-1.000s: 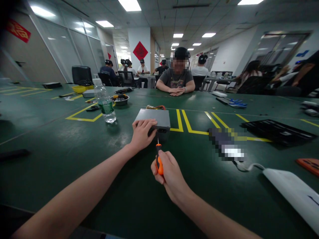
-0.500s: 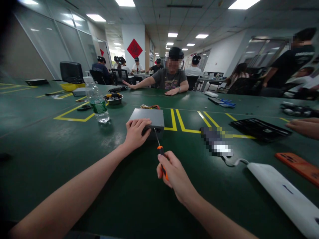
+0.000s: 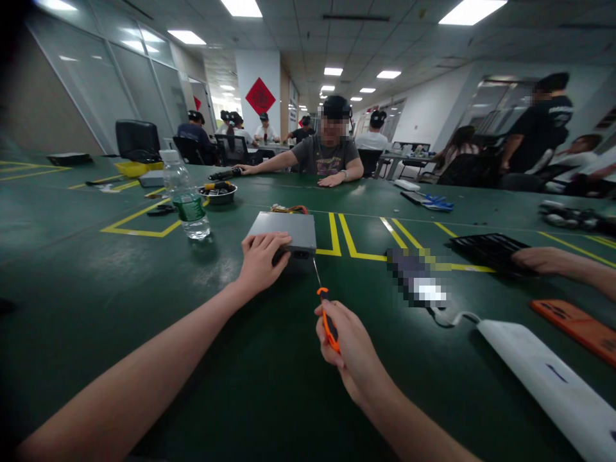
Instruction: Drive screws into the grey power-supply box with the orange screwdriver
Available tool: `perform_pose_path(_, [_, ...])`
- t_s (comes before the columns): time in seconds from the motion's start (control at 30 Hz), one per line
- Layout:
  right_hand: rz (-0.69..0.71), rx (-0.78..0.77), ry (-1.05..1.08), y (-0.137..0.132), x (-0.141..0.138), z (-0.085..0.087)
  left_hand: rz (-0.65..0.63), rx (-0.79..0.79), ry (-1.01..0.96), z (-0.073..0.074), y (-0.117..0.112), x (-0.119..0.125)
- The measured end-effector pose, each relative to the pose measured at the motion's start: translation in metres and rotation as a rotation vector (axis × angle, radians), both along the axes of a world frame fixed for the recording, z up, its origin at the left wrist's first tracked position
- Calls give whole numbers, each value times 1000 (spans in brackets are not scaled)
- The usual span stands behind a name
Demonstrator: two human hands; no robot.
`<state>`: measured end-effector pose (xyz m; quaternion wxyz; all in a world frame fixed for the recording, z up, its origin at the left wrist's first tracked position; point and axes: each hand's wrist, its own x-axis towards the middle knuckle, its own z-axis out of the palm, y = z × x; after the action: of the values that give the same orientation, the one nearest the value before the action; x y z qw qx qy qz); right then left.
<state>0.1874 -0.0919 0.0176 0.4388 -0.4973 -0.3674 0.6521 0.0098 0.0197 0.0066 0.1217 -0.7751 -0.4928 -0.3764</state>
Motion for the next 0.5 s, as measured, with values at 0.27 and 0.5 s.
perform_pose_path(0.27, [16, 2, 15, 6, 1, -3, 5, -10, 2, 1, 0, 0])
perform_pose_path(0.5, [20, 5, 7, 3, 0, -2, 1, 6, -2, 0, 0, 0])
